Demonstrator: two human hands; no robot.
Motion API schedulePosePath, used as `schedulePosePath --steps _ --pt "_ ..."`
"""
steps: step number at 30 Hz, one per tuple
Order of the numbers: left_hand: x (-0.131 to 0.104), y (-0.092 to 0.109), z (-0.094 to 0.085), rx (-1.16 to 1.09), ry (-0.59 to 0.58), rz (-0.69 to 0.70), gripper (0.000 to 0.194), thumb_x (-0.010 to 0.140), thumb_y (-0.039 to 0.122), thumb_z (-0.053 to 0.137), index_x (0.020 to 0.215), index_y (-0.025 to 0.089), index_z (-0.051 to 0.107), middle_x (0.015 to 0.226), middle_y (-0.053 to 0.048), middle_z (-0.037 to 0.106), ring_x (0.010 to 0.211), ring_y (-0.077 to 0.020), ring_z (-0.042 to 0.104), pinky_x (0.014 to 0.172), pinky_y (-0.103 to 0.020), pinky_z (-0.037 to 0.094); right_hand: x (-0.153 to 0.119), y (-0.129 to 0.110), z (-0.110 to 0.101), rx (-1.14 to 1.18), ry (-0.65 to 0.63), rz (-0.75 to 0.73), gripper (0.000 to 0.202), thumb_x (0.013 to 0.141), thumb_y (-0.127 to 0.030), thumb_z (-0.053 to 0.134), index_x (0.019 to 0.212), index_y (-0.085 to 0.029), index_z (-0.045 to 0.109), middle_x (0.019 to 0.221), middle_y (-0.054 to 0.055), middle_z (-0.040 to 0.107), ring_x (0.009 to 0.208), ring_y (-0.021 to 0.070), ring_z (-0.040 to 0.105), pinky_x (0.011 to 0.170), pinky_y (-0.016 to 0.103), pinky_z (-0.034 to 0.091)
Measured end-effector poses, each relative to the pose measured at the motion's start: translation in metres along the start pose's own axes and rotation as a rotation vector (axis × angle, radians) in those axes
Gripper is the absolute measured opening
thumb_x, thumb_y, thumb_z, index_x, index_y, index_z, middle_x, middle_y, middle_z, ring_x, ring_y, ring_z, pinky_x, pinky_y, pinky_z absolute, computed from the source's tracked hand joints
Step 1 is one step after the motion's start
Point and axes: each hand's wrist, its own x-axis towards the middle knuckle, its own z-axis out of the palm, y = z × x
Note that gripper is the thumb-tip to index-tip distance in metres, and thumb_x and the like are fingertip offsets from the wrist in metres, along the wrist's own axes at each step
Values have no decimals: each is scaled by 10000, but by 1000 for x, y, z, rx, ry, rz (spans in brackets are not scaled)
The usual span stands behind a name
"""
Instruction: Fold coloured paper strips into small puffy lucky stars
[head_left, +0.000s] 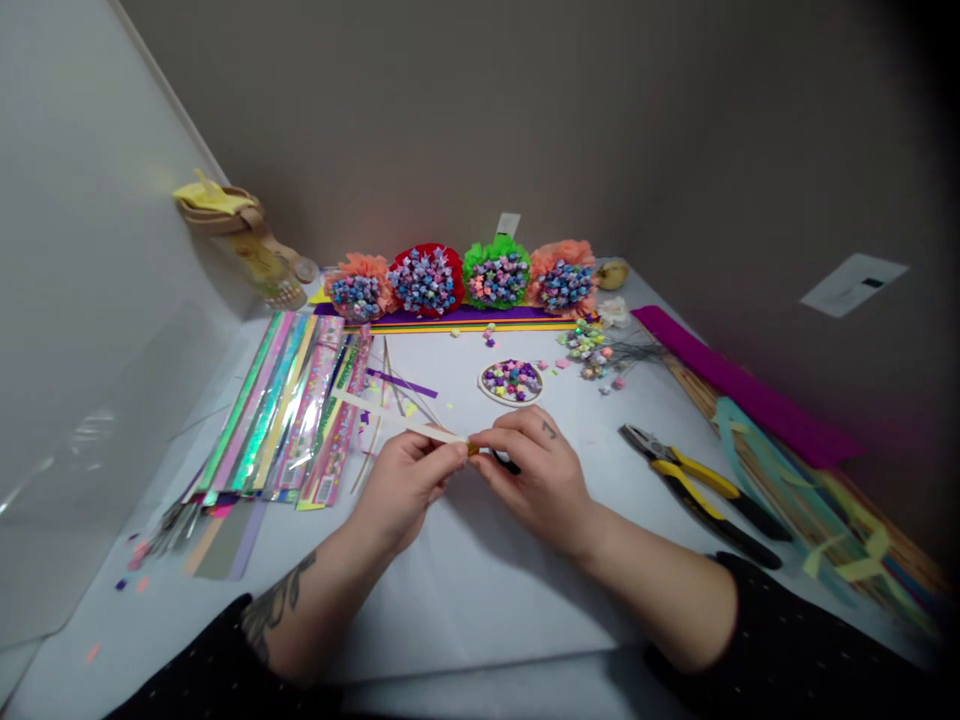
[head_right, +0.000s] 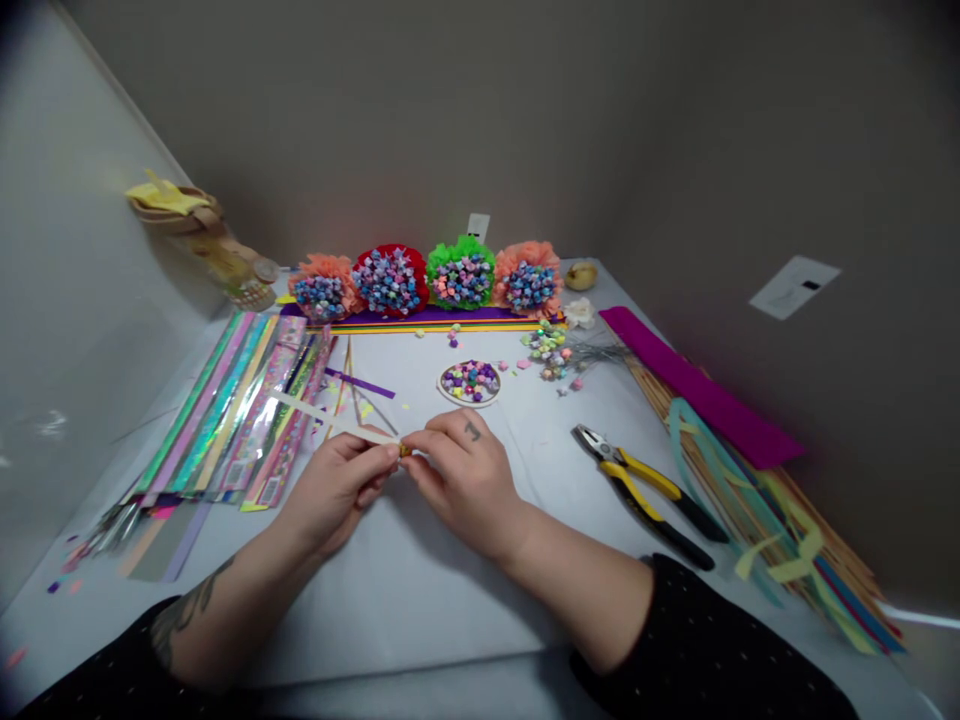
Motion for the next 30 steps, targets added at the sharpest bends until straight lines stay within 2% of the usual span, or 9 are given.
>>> schedulePosePath --steps 5,12,16,19,21,24,30 --pt "1 -1 -4 25 18 -45 224 626 296 715 587 108 600 492 35 462 419 -28 314 373 -176 163 1 3 0 -37 -23 -27 101 842 -171 588 908 -208 656 795 52 615 760 178 537 704 330 471" --pt "1 -1 -4 38 57 -32 224 625 287 714 603 127 559 515 37 495 427 -33 349 383 -170 188 1 3 -1 -37 -41 -53 114 828 -157 590 897 -214 660 795 55 618 762 187 538 698 333 467" --pt "2 -5 -4 115 107 51 228 677 306 688 615 148 537 464 70 448 403 -38 334 408 -179 248 5 0 -3 163 -50 128 113 804 -175 593 900 -201 646 818 45 601 775 170 564 693 309 476" --pt "2 -8 -6 242 114 157 186 719 315 670 688 140 617 549 25 562 495 -77 461 480 -199 351 8 -1 -4 296 -96 333 51 782 -160 586 772 -186 629 743 18 583 650 128 533 572 247 438" --pt "1 -7 -7 319 121 213 176 730 314 665 719 138 651 651 -10 636 604 -114 542 561 -224 413 10 -2 -4 345 -138 420 88 774 -151 579 694 -180 602 690 0 563 597 109 503 530 226 404" --pt "0 -5 -6 378 123 241 171 744 310 653 728 140 667 683 -20 656 666 -139 576 629 -252 448 10 -1 -2 395 -167 470 102 761 -150 575 663 -175 583 666 -9 547 595 104 498 534 220 393" --pt "0 -5 -6 398 82 263 170 768 303 633 744 141 675 699 -21 666 677 -133 585 657 -251 462 11 -1 0 412 -186 504 108 760 -162 562 654 -177 566 659 -13 543 609 108 505 543 218 393"
